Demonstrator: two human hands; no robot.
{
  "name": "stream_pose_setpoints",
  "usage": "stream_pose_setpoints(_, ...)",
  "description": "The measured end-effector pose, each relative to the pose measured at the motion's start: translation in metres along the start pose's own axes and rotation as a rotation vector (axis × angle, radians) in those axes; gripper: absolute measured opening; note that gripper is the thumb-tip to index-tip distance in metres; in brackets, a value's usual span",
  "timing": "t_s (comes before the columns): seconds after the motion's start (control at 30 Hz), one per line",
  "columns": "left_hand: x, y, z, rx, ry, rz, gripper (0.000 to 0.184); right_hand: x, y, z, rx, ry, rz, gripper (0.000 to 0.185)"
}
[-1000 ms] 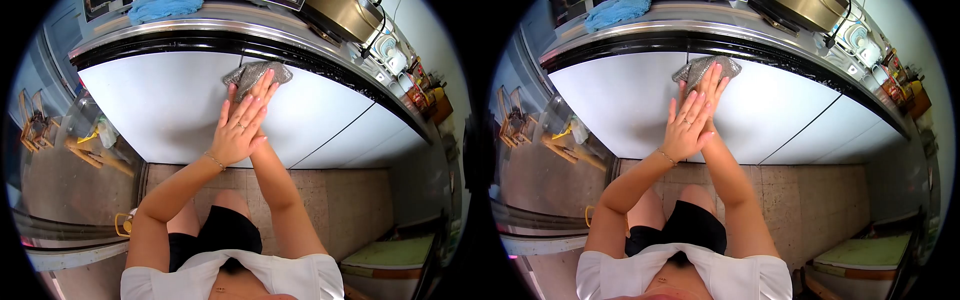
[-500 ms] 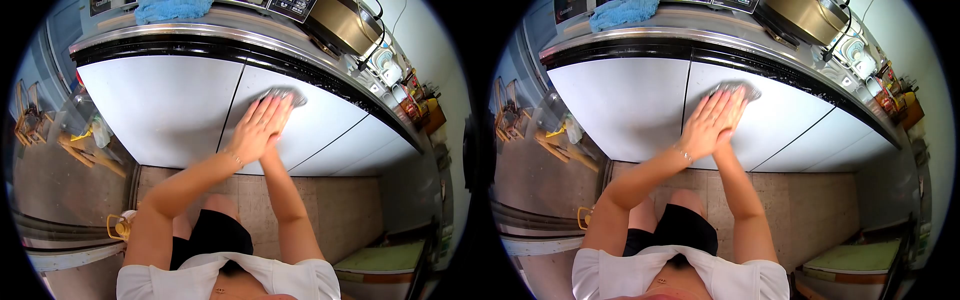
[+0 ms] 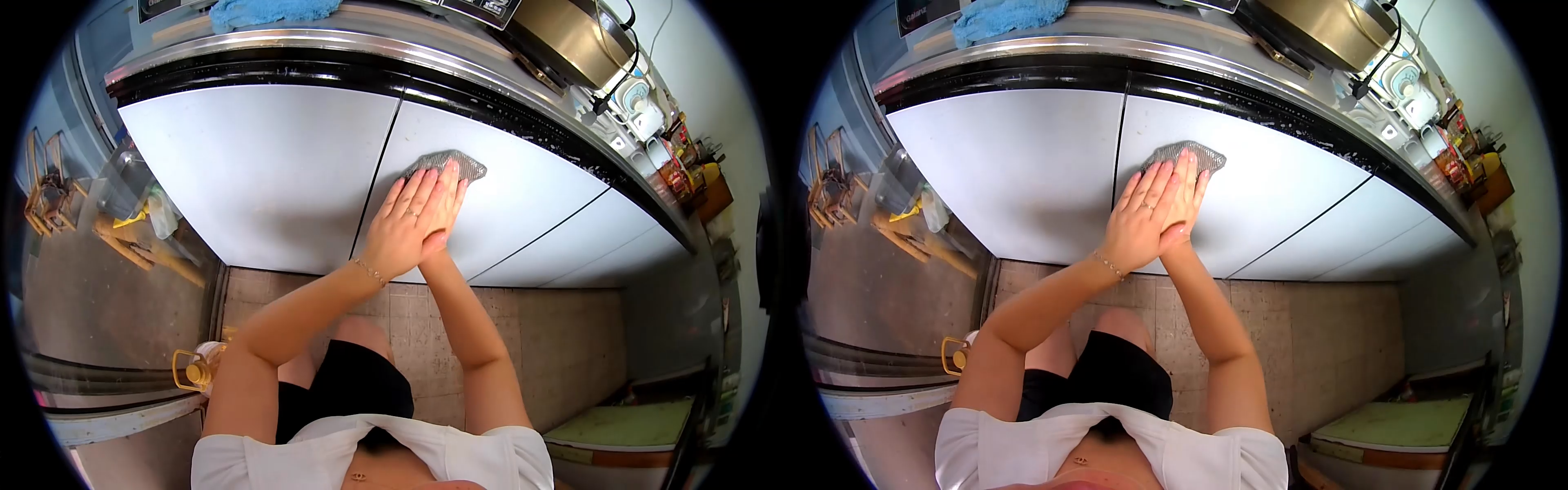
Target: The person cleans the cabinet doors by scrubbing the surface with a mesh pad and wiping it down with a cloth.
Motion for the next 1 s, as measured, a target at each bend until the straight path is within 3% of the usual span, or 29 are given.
stream_pose_setpoints(0.17,0.037,-0.026,-0.011,-0.001,0.03,-0.05,0.061,0.044,-0.036,0.005,0.07,-0.001,-0.085,0.044)
stream_pose_setpoints(0.23,0.03,-0.021,-0.009,0.017,0.02,-0.041,0.061,0.035,-0.035,0.008,0.151,0.205,0.169,0.044)
stream_pose_setpoints(0.33,-0.012,0.007,0.003,-0.003,-0.018,0.032,0.062,-0.002,0.007,-0.004,0.097,0.19,0.263,0.043)
stream_pose_setpoints(0.4,-0.012,0.007,0.008,0.019,0.001,0.006,0.063,-0.014,0.016,-0.003,0.02,0.025,0.05,0.043)
stream_pose_setpoints(0.53,0.03,-0.04,0.01,0.089,-0.017,-0.076,0.062,0.058,-0.026,0.025,0.056,-0.093,-0.065,0.042)
stream_pose_setpoints(0.67,0.024,-0.051,0.023,0.167,-0.033,-0.104,0.061,0.065,-0.011,0.042,0.046,-0.084,-0.075,0.042)
stream_pose_setpoints(0.83,-0.054,0.009,0.04,0.09,-0.079,0.037,0.062,-0.035,0.055,0.034,0.003,-0.05,0.168,0.041)
stream_pose_setpoints(1.0,-0.002,-0.035,0.034,0.112,-0.041,-0.073,0.061,0.032,0.006,0.047,0.041,-0.057,-0.008,0.041)
Point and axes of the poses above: each hand's wrist, its own x-axis towards the middle knuckle, its own y-axis out of the palm, z = x × y, the point moved 6 cm from there along x, towards the middle knuckle, and after that the axes turned 5 degrees about z, right-handed, at the moved point
